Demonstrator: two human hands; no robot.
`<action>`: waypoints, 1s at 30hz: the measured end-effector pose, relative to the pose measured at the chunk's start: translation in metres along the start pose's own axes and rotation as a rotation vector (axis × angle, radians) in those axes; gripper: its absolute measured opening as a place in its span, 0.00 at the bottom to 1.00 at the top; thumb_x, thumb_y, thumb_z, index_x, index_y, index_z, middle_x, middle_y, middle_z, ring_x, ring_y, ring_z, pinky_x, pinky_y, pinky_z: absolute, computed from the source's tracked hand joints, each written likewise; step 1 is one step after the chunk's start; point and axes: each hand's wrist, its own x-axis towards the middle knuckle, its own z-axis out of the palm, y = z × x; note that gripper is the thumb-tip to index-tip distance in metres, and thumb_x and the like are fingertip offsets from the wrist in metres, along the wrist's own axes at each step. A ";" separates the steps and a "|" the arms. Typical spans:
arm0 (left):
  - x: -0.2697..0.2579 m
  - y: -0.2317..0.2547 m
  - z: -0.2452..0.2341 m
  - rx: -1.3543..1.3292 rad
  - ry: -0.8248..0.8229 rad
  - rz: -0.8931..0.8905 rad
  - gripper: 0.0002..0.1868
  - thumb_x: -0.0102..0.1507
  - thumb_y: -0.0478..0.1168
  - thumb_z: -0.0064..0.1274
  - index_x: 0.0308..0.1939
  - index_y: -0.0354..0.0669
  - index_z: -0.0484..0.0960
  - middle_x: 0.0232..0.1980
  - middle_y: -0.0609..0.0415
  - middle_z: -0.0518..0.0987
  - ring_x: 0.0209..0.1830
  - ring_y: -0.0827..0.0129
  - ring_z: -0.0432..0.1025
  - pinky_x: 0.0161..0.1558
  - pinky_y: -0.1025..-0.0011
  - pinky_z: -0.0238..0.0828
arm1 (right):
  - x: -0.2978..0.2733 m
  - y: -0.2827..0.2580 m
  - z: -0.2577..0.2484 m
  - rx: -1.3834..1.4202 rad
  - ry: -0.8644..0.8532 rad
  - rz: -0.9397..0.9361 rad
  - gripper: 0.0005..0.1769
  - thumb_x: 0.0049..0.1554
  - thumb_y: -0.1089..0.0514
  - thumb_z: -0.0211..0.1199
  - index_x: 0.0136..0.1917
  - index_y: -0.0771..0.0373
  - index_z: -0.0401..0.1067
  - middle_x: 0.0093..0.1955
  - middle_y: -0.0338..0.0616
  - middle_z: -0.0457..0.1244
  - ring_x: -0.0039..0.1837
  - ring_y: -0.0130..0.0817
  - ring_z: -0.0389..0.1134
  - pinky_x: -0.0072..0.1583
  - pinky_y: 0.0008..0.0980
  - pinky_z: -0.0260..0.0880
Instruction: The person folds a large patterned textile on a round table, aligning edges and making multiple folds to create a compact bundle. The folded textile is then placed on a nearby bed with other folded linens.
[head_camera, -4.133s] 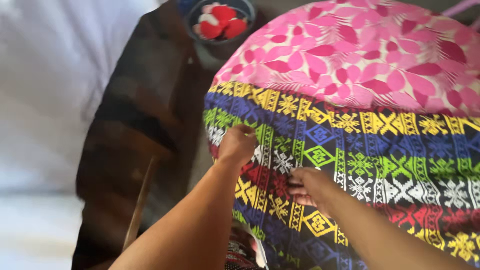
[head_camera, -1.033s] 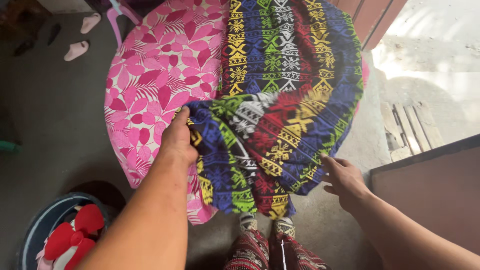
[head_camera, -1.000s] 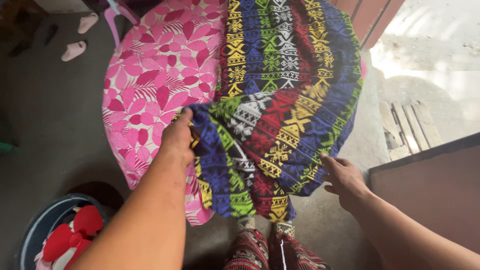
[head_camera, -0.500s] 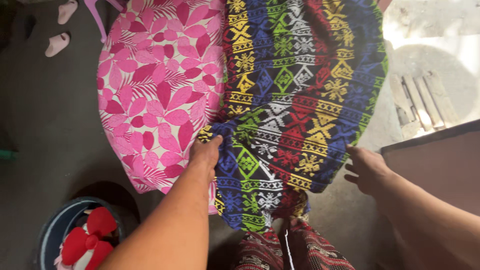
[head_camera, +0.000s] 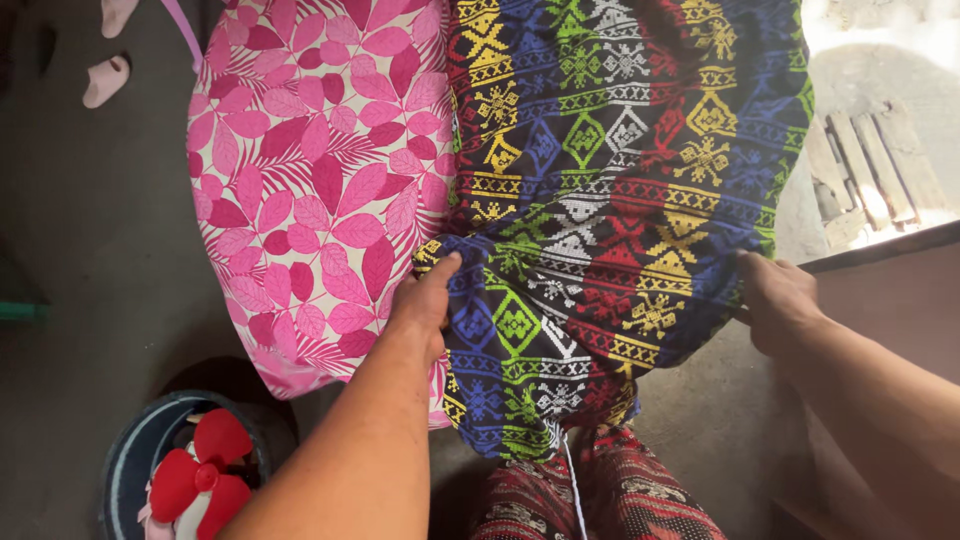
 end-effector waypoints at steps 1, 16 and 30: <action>-0.001 0.002 0.001 -0.061 -0.043 -0.102 0.32 0.57 0.51 0.62 0.61 0.39 0.78 0.50 0.48 0.83 0.45 0.59 0.77 0.52 0.57 0.74 | -0.004 -0.003 0.002 -0.002 -0.010 0.004 0.18 0.60 0.49 0.65 0.58 0.61 0.70 0.51 0.40 0.64 0.49 0.33 0.67 0.50 0.36 0.73; -0.014 0.096 -0.019 -0.265 -0.471 -0.073 0.23 0.61 0.52 0.59 0.53 0.42 0.83 0.53 0.50 0.85 0.49 0.60 0.80 0.58 0.56 0.76 | -0.032 -0.068 0.019 -0.103 0.118 -0.669 0.20 0.64 0.53 0.65 0.62 0.69 0.73 0.47 0.42 0.65 0.44 0.26 0.65 0.43 0.31 0.65; 0.000 0.023 -0.034 0.986 0.470 0.041 0.45 0.55 0.57 0.67 0.72 0.57 0.64 0.71 0.43 0.66 0.69 0.43 0.64 0.65 0.50 0.64 | -0.095 -0.005 0.070 -0.608 -0.075 -0.162 0.28 0.57 0.42 0.70 0.52 0.72 0.79 0.40 0.54 0.69 0.38 0.38 0.66 0.42 0.42 0.67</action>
